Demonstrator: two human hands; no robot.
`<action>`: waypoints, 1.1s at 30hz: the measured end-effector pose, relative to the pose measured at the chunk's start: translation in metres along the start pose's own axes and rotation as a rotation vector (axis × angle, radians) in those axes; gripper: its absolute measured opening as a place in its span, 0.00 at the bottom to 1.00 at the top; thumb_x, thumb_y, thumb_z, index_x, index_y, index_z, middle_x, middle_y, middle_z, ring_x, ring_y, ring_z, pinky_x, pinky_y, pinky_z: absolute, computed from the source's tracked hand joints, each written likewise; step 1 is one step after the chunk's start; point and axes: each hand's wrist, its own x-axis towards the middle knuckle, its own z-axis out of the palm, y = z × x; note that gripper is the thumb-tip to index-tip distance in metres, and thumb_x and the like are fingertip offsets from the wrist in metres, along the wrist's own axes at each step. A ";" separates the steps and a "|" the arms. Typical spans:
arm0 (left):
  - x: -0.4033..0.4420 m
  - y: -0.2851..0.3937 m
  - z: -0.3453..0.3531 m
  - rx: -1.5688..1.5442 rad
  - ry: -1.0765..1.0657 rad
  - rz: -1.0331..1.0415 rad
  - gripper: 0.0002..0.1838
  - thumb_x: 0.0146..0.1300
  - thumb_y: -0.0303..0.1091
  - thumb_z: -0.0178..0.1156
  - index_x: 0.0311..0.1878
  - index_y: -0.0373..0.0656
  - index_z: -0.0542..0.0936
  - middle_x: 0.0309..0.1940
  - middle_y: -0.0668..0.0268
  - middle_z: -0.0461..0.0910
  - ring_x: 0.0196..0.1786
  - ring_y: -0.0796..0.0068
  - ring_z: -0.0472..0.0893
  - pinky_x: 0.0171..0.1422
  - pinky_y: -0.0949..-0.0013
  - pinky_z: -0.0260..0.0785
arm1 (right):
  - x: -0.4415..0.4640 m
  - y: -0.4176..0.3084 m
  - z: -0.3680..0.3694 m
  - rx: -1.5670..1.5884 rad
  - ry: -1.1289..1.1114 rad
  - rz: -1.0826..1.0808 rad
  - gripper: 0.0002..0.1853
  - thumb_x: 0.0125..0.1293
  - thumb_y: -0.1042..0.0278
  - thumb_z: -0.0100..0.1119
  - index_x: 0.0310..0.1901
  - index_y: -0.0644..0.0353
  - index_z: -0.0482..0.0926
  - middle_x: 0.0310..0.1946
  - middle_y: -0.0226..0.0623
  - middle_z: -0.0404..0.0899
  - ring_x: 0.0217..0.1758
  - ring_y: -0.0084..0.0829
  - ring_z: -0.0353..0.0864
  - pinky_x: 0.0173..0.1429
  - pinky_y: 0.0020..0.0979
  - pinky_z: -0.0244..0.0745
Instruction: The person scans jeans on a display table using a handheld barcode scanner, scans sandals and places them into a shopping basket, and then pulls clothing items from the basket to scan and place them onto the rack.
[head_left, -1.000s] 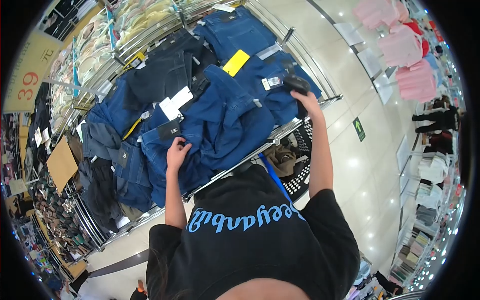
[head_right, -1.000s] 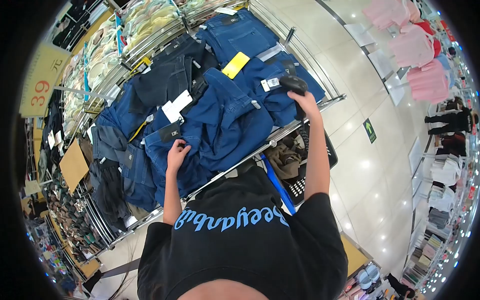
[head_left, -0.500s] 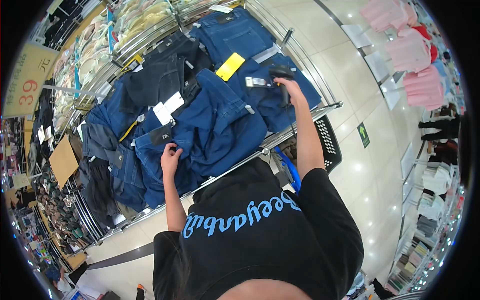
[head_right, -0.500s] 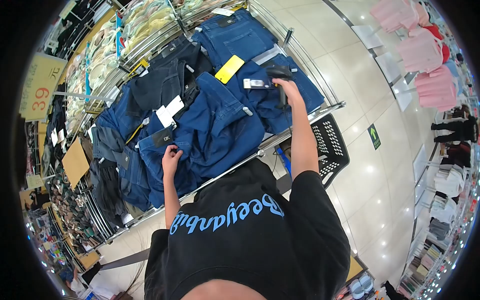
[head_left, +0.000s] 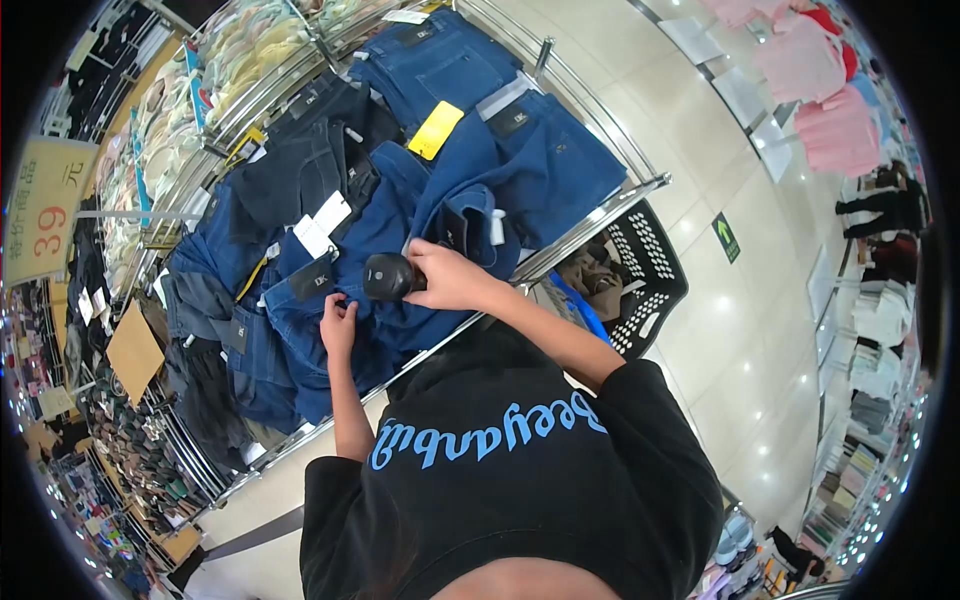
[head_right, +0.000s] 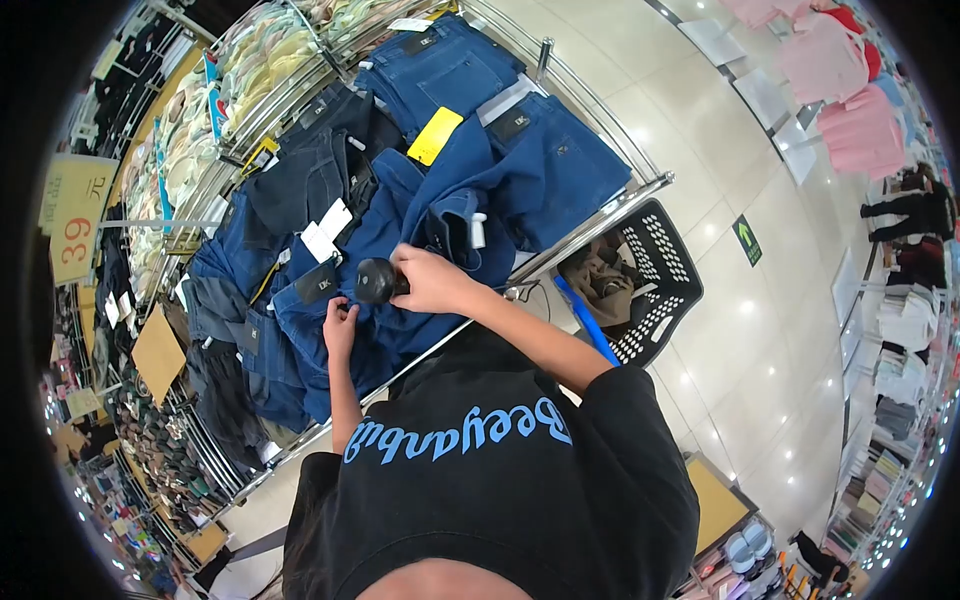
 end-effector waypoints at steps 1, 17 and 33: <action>-0.004 0.003 0.005 0.029 0.063 0.018 0.14 0.56 0.31 0.63 0.45 0.42 0.75 0.16 0.67 0.71 0.21 0.73 0.71 0.32 0.68 0.65 | -0.003 -0.008 -0.003 0.012 0.039 -0.022 0.16 0.48 0.67 0.68 0.38 0.66 0.79 0.37 0.40 0.73 0.41 0.41 0.77 0.46 0.35 0.72; -0.062 0.113 0.000 -0.351 -0.031 0.366 0.17 0.54 0.19 0.59 0.49 0.39 0.75 0.40 0.61 0.74 0.31 0.74 0.76 0.38 0.73 0.70 | -0.070 0.023 -0.126 0.358 1.095 0.110 0.12 0.59 0.66 0.64 0.41 0.64 0.79 0.37 0.34 0.80 0.40 0.23 0.77 0.44 0.27 0.72; 0.038 0.301 0.186 -0.494 -0.340 0.497 0.19 0.54 0.31 0.59 0.49 0.33 0.76 0.36 0.42 0.78 0.41 0.49 0.81 0.43 0.62 0.72 | -0.038 0.033 -0.248 0.889 0.369 0.034 0.15 0.62 0.65 0.56 0.47 0.65 0.75 0.46 0.42 0.76 0.50 0.32 0.76 0.45 0.33 0.77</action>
